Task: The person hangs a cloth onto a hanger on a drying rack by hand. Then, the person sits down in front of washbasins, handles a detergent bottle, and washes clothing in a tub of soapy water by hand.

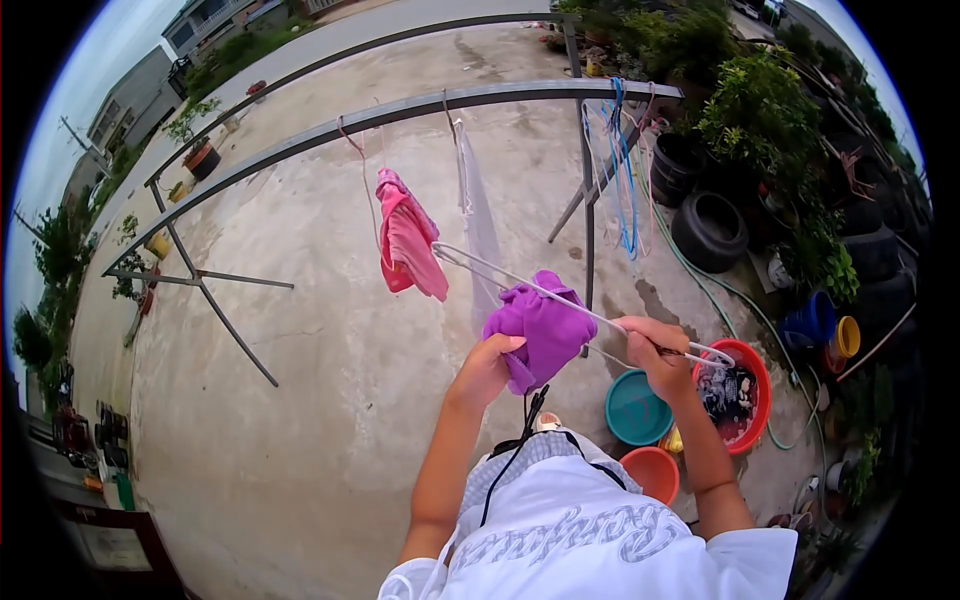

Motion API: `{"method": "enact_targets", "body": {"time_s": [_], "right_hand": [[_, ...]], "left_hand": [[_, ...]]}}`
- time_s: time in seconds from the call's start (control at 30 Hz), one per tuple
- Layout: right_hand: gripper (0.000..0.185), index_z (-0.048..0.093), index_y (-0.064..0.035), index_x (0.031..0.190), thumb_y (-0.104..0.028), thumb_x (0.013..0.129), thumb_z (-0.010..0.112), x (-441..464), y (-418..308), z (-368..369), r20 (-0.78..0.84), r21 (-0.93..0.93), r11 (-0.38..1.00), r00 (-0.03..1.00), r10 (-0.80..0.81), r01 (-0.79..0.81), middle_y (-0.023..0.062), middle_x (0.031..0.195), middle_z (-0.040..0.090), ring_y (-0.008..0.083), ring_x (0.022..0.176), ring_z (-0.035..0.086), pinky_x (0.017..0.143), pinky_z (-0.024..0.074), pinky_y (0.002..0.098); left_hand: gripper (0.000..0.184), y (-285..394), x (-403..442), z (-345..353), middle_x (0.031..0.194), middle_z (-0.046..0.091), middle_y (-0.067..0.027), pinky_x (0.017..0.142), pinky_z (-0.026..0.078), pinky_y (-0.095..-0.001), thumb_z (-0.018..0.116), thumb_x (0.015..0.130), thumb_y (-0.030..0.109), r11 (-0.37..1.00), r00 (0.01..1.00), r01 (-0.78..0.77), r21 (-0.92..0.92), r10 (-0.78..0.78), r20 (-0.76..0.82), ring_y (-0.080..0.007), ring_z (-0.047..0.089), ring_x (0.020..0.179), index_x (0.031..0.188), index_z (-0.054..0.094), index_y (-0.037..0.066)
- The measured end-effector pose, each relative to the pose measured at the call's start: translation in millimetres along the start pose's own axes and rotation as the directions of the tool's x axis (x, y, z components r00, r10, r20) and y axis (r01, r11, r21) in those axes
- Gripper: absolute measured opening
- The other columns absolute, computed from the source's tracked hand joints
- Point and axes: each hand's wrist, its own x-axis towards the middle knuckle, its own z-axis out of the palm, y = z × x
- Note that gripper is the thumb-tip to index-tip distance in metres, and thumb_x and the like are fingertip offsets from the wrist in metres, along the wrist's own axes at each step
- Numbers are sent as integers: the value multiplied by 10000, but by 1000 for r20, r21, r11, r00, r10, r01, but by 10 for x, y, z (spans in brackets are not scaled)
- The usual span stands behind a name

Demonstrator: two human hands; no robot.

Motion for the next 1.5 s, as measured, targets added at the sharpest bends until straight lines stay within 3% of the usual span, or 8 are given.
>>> {"method": "enact_targets", "body": {"time_s": [0.2, 0.5, 0.8, 0.93, 1.17, 1.2, 1.27, 1.5], "right_hand": [[215, 612, -108, 1032, -124, 831, 537, -17, -349, 101, 620, -286, 954, 741, 258, -92, 90, 830, 638, 269, 663, 607, 583, 461, 290], [235, 626, -59, 1027, -202, 893, 497, -59, -109, 185, 545, 72, 853, 737, 400, -516, -9, 642, 517, 60, 538, 404, 478, 350, 225], [216, 614, -24, 1020, -148, 884, 500, 141, -332, 245, 392, 167, 895, 861, 325, -414, -51, 598, 425, 40, 530, 356, 464, 301, 204], [205, 596, -5, 998, -133, 883, 484, 268, -136, 361, 400, 189, 887, 858, 322, -421, -49, 614, 422, 37, 542, 358, 468, 293, 202], [245, 564, -37, 1046, -184, 896, 439, 479, -232, 309, 386, 175, 811, 797, 465, -558, -39, 568, 437, 26, 468, 339, 415, 244, 189], [248, 560, -34, 1051, -186, 896, 440, 480, -217, 304, 366, 204, 796, 799, 478, -570, -38, 569, 441, 24, 468, 340, 407, 241, 188], [271, 541, -25, 1082, -198, 897, 444, 506, -165, 241, 390, 291, 749, 788, 476, -596, -31, 574, 462, 24, 450, 365, 381, 259, 179], [334, 496, -11, 1162, -215, 903, 447, 442, -184, 266, 340, 393, 717, 815, 469, -576, -8, 573, 477, 46, 417, 402, 388, 326, 176]], "left_hand": [[444, -7, 47, 270, 1217, 480, -144, 981, 324, -396, 423, 823, 148, 977, 998, -24, -210, 34, 46, -257, 453, 1142, 1222, 390, -45], [379, 458, 348, 499, 1154, 534, -158, 965, 360, -394, 406, 824, 118, 848, 908, -117, -518, 302, 289, -267, 503, 1089, 1160, 464, -47], [169, 260, 1159, -21, 810, 593, -43, 680, 452, -265, 488, 812, 139, 948, 990, 73, 309, -30, -140, -131, 563, 753, 895, 567, 14], [286, -129, 1140, -344, 790, 584, -124, 633, 444, -326, 459, 777, 277, 249, 959, 193, 949, -252, -129, -203, 562, 696, 842, 576, 24], [221, -290, 743, -187, 875, 593, -138, 689, 425, -418, 576, 732, 208, -481, 915, -153, 863, 261, 307, -289, 564, 808, 858, 590, 27], [105, -172, 519, 46, 792, 571, -110, 666, 415, -400, 577, 721, 103, -498, 580, -332, 801, 562, 590, -283, 544, 751, 809, 578, 45], [61, -196, 156, 104, 764, 547, -89, 624, 405, -380, 581, 708, 66, -435, 374, -259, 862, 778, 505, -276, 515, 696, 752, 545, 45], [332, -1057, -299, -353, 966, 528, -145, 768, 422, -358, 623, 741, 125, 105, 799, -202, 974, 593, 102, -311, 523, 871, 1013, 478, 1]]}}
